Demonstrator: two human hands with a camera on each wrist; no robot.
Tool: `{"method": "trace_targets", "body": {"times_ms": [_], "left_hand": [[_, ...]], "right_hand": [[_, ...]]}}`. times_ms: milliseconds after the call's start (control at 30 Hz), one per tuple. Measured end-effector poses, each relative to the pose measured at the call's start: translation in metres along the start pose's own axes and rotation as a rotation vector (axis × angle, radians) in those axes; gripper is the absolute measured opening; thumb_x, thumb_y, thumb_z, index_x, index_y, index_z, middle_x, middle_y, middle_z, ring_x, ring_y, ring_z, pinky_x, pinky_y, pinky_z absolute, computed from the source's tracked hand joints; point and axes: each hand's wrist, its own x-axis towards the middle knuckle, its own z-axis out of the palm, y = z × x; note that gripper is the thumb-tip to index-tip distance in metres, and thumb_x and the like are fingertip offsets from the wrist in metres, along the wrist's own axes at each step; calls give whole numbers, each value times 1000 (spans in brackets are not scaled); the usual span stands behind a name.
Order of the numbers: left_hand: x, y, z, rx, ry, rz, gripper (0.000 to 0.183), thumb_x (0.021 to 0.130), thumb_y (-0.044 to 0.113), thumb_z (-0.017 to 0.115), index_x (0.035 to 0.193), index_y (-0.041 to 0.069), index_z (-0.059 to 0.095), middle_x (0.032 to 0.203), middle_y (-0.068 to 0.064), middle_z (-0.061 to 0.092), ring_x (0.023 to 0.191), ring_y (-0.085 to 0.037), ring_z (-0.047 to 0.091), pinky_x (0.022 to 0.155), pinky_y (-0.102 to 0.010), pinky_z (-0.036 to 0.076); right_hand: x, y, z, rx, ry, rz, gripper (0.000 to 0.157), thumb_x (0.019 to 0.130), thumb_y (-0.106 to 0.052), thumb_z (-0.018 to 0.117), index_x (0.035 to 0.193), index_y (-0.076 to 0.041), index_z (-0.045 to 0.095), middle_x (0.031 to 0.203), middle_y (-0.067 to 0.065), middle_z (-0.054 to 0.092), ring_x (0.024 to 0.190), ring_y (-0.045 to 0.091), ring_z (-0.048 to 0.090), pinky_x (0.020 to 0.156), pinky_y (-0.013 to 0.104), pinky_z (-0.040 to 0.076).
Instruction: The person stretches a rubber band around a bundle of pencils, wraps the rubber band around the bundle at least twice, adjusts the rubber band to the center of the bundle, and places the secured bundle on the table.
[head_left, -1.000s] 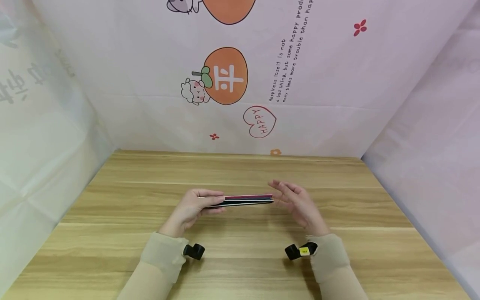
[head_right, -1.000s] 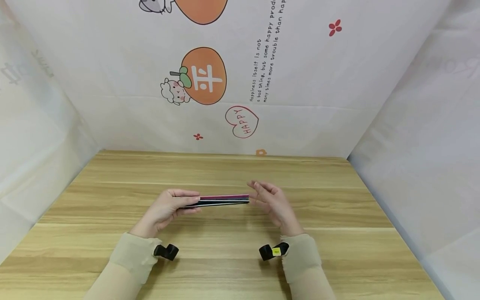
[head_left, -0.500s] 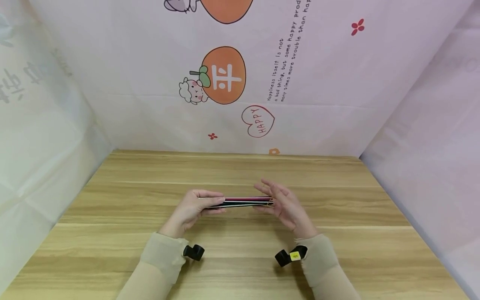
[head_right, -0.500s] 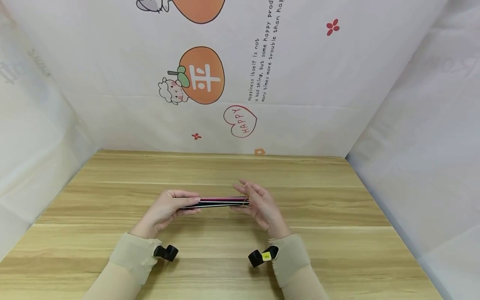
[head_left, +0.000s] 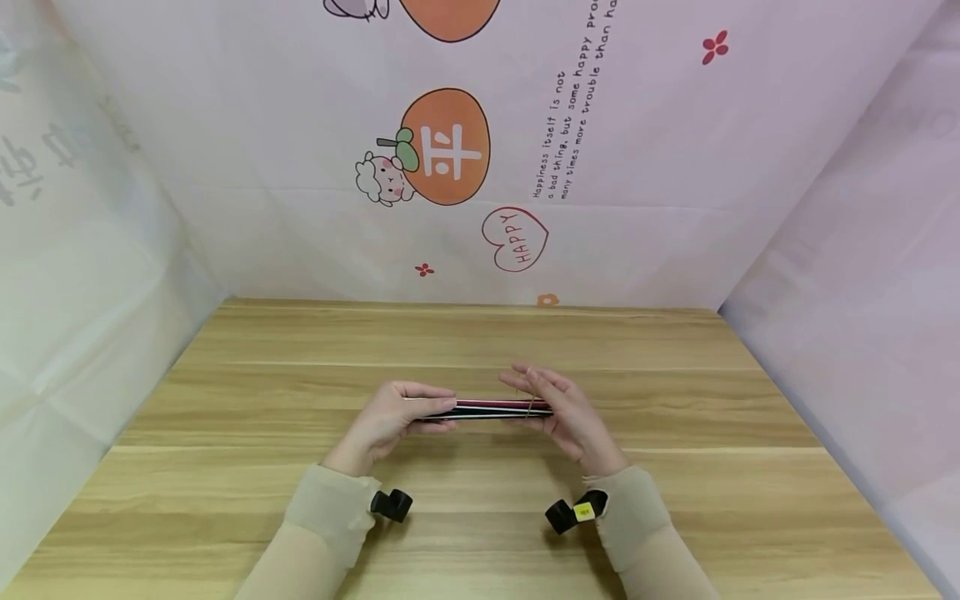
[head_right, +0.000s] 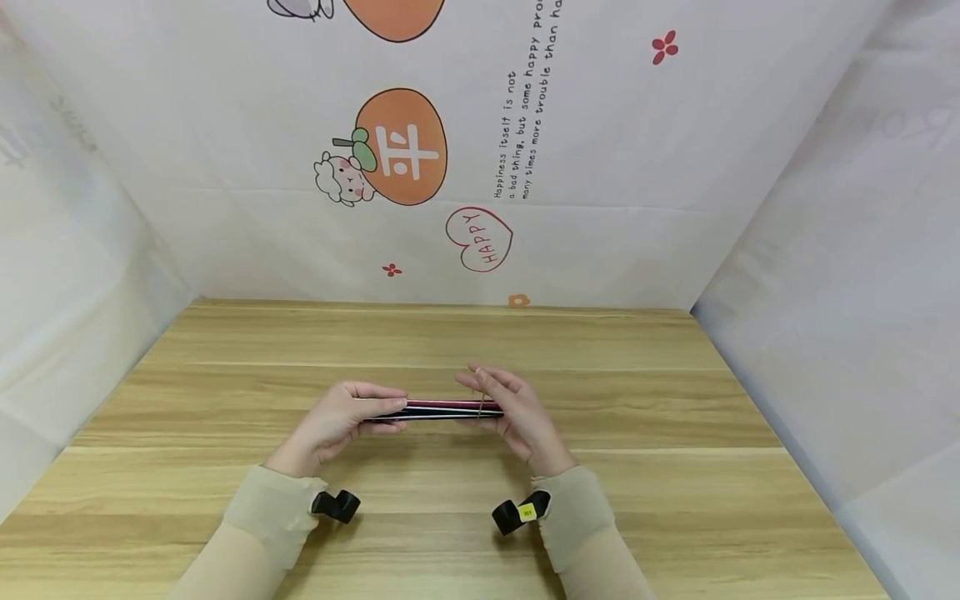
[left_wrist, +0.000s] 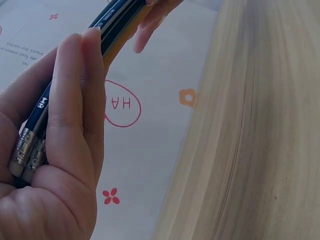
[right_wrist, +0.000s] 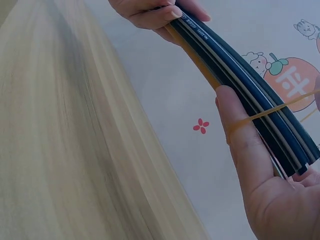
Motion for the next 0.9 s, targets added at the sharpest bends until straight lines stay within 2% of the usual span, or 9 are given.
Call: {"method": "trace_targets", "body": {"times_ms": [167,367,467,533,600,667,733,767,900], "left_hand": [[0,0,1,31,-2,-2,46,82,8,70,117,-17,54,104,-18,67,88,-38,66,78,-37,55],[-1,0,1,39,-12,-22,46,80,10,72,116,-15,56,108,-20,65,86,-34,67,79,-37,54],[-1,1,1,40,-16,-27,45,80,10,72,114,-14,57,107,-22,65,86,-34,67,79,-37,54],[-1,1,1,41,-15,-35,45,79,10,73,114,-14,58,108,-23,64,87,-35,67,78,-36,55],[-1,1,1,43,-13,-43,45,78,10,74,113,-14,58,108,-27,62,87,-35,67,78,-35,55],[-1,1,2,45,-13,-51,46,78,10,74,113,-14,58,110,-30,60,86,-34,67,77,-34,55],[-1,1,2,49,-16,-54,47,78,10,74,114,-15,57,111,-33,59,84,-32,68,76,-34,55],[-1,2,2,54,-17,-55,47,78,10,74,113,-15,58,110,-33,59,82,-31,68,75,-34,56],[-1,2,3,74,-21,-55,43,78,11,75,111,-12,61,100,-28,65,76,-26,69,71,-32,57]], "right_hand": [[0,0,2,-32,32,22,57,95,-31,52,140,1,35,136,16,47,92,20,66,78,35,55],[0,0,3,-64,55,35,55,93,-33,55,137,-4,41,132,10,52,93,19,66,81,37,54],[1,0,3,-106,77,40,54,92,-35,57,136,-7,44,131,7,54,100,18,61,66,23,54],[1,1,1,-153,99,34,55,91,-37,57,135,-7,45,130,5,56,110,15,52,46,17,40],[1,1,1,-194,120,25,57,91,-39,57,135,-6,45,130,4,56,121,16,41,60,17,41],[1,2,0,-225,141,12,58,91,-40,57,135,-5,45,129,5,57,128,16,33,88,27,41],[1,2,1,-233,151,3,59,91,-41,56,135,-3,45,130,7,56,134,20,29,111,46,19],[1,2,1,-236,151,0,59,91,-41,55,135,-2,44,130,8,55,134,24,30,112,54,6],[3,3,1,-236,143,7,55,92,-41,55,130,-2,50,129,11,56,122,39,46,108,51,26]]}}
